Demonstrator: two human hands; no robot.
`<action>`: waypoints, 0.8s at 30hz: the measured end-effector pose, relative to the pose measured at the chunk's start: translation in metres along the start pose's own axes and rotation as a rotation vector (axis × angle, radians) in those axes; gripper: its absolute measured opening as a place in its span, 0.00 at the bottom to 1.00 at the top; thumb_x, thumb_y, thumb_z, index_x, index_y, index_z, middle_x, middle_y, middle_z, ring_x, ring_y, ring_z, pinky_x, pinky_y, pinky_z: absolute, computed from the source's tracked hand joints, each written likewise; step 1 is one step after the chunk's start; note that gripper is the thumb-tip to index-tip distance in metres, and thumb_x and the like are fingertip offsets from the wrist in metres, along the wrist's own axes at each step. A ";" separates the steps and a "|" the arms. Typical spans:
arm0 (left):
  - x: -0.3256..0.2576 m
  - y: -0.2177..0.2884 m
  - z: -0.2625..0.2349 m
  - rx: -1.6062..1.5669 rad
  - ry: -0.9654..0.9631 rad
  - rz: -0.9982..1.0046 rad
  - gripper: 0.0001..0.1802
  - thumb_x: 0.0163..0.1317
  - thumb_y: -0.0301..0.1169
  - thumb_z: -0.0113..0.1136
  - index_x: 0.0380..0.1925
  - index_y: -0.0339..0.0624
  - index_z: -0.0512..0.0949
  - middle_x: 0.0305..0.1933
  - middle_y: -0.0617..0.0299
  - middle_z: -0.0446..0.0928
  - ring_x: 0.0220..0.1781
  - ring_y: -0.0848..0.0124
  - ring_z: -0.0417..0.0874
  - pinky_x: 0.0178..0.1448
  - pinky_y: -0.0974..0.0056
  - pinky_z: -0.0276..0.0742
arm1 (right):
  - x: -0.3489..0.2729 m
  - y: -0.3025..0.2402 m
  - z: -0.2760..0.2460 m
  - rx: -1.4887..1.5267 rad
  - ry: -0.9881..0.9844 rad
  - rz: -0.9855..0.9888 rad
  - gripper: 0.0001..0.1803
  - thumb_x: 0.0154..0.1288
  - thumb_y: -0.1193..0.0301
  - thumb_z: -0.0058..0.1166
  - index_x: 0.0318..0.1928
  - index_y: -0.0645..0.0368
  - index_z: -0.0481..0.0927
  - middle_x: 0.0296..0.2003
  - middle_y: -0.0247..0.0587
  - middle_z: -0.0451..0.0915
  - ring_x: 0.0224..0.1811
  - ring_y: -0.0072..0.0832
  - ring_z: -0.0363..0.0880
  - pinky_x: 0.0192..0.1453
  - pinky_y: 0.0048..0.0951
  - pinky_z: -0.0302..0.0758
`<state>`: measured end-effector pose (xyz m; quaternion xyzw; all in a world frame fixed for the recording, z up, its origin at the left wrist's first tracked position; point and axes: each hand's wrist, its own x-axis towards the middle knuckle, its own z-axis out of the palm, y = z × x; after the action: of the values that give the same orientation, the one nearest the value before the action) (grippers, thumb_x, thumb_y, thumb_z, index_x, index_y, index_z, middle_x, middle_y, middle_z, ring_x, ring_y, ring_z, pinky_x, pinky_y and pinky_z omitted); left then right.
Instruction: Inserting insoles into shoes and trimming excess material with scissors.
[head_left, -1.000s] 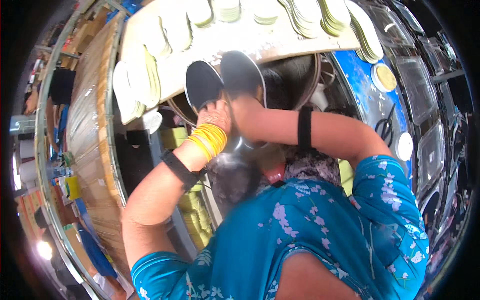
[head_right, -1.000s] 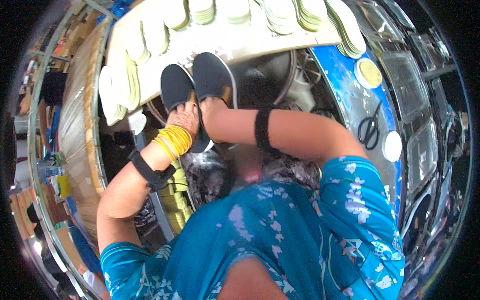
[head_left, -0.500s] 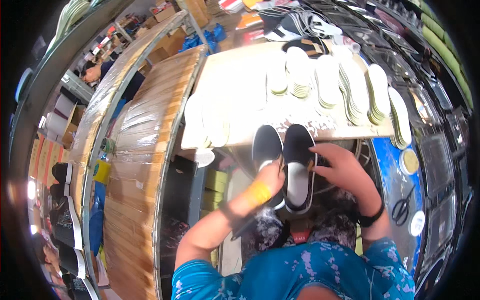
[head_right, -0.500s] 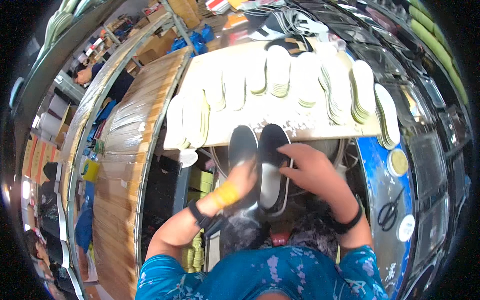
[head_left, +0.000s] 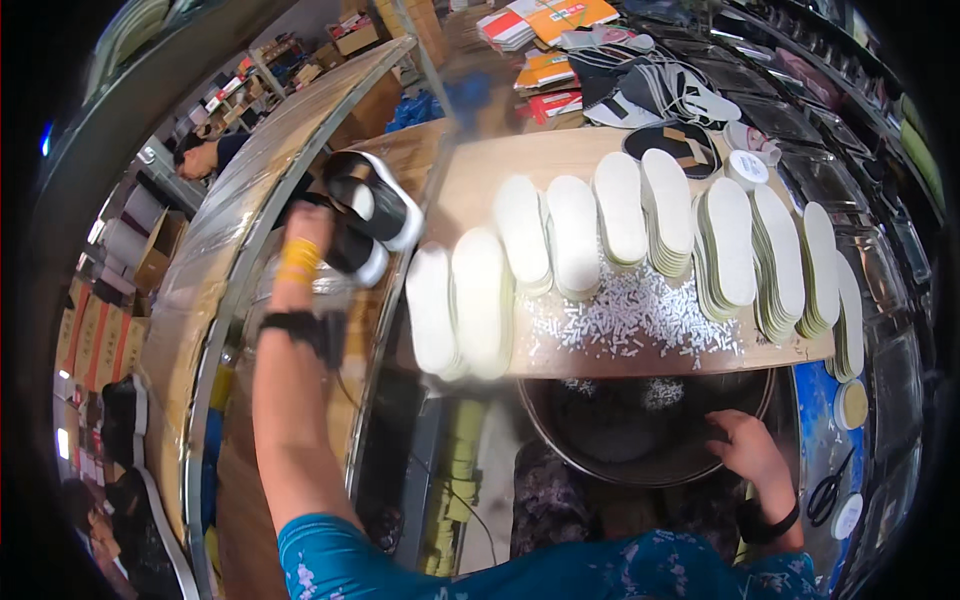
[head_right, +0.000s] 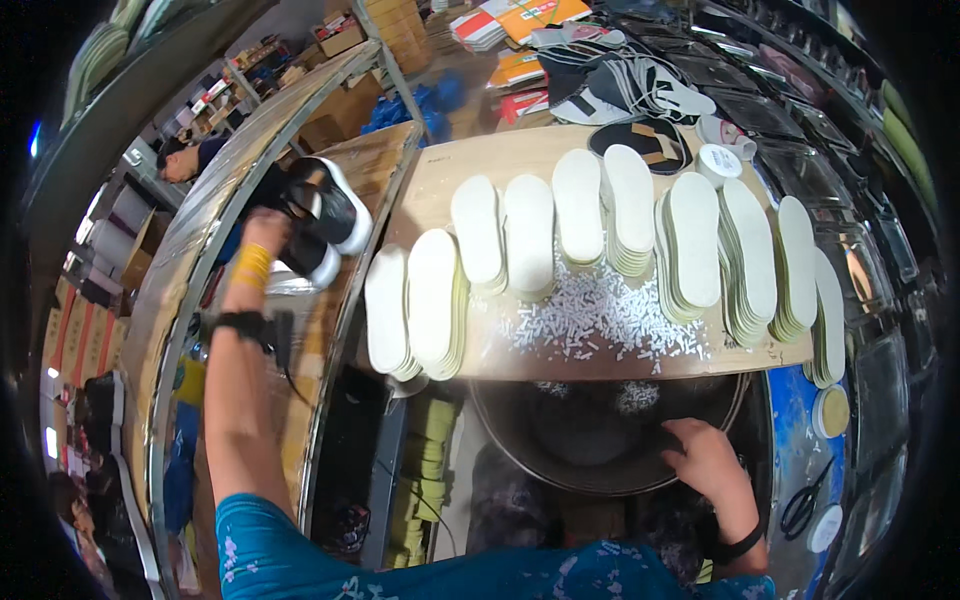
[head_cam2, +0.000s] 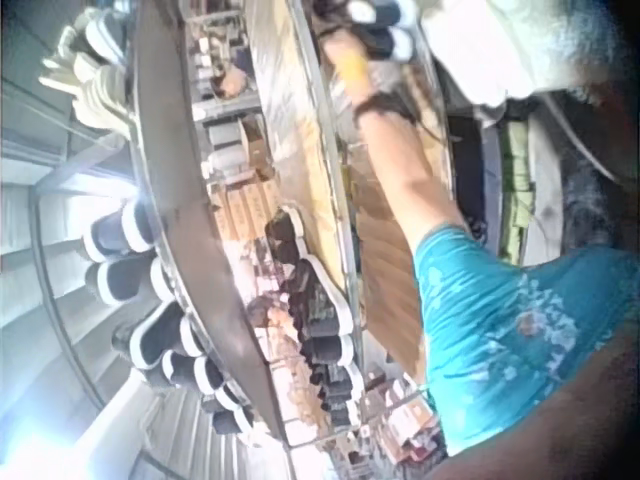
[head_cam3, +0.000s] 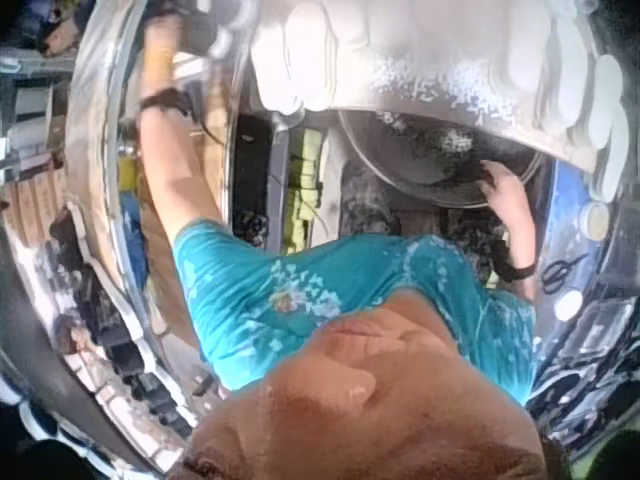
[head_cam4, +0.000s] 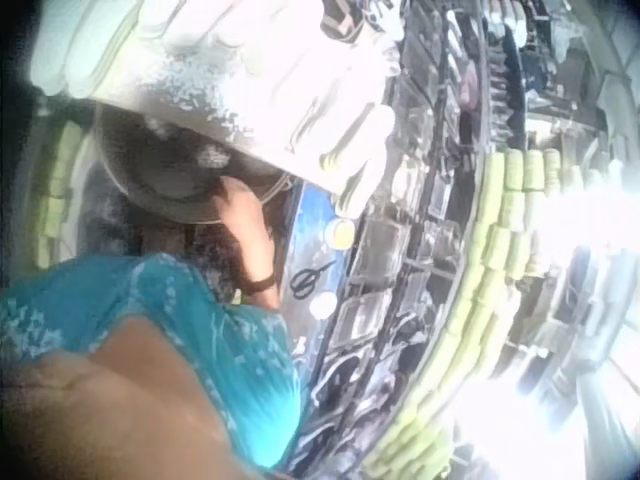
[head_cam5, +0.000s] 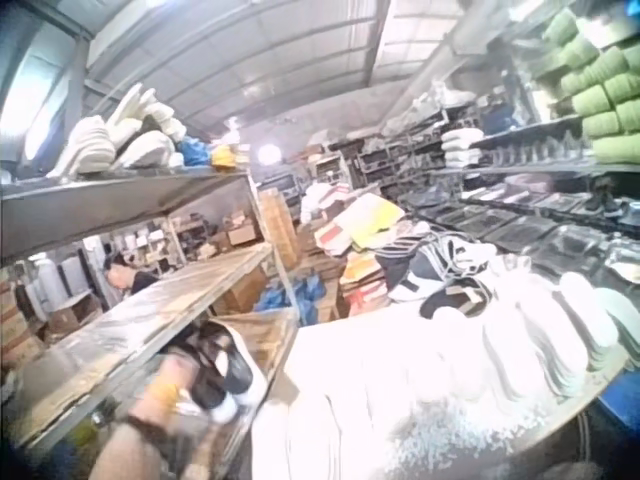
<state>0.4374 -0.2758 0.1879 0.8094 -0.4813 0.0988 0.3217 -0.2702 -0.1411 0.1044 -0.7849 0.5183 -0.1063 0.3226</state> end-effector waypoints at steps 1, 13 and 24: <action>0.034 -0.002 -0.010 0.384 0.099 -0.282 0.21 0.57 0.42 0.49 0.42 0.39 0.77 0.38 0.43 0.78 0.38 0.47 0.77 0.44 0.54 0.73 | 0.005 0.000 0.003 -0.033 -0.016 -0.007 0.22 0.46 0.73 0.60 0.45 0.64 0.76 0.41 0.53 0.77 0.45 0.47 0.75 0.49 0.36 0.72; -0.222 0.210 0.076 -0.393 -1.153 0.492 0.17 0.58 0.28 0.56 0.48 0.38 0.71 0.37 0.59 0.78 0.40 0.69 0.79 0.46 0.66 0.74 | -0.018 0.030 0.026 -0.222 -0.222 0.080 0.26 0.50 0.66 0.57 0.51 0.60 0.72 0.45 0.49 0.75 0.49 0.44 0.74 0.50 0.42 0.72; -0.533 0.331 0.104 -0.053 -1.045 0.897 0.23 0.58 0.43 0.55 0.47 0.37 0.72 0.36 0.44 0.77 0.37 0.45 0.77 0.40 0.51 0.74 | -0.276 0.177 -0.090 -0.190 0.386 0.841 0.18 0.47 0.66 0.54 0.42 0.56 0.77 0.38 0.51 0.79 0.43 0.46 0.77 0.45 0.44 0.74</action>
<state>-0.1325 -0.0675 -0.0019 0.4651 -0.8640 -0.1926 -0.0046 -0.5687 0.0212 0.1106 -0.4989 0.8490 -0.0626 0.1623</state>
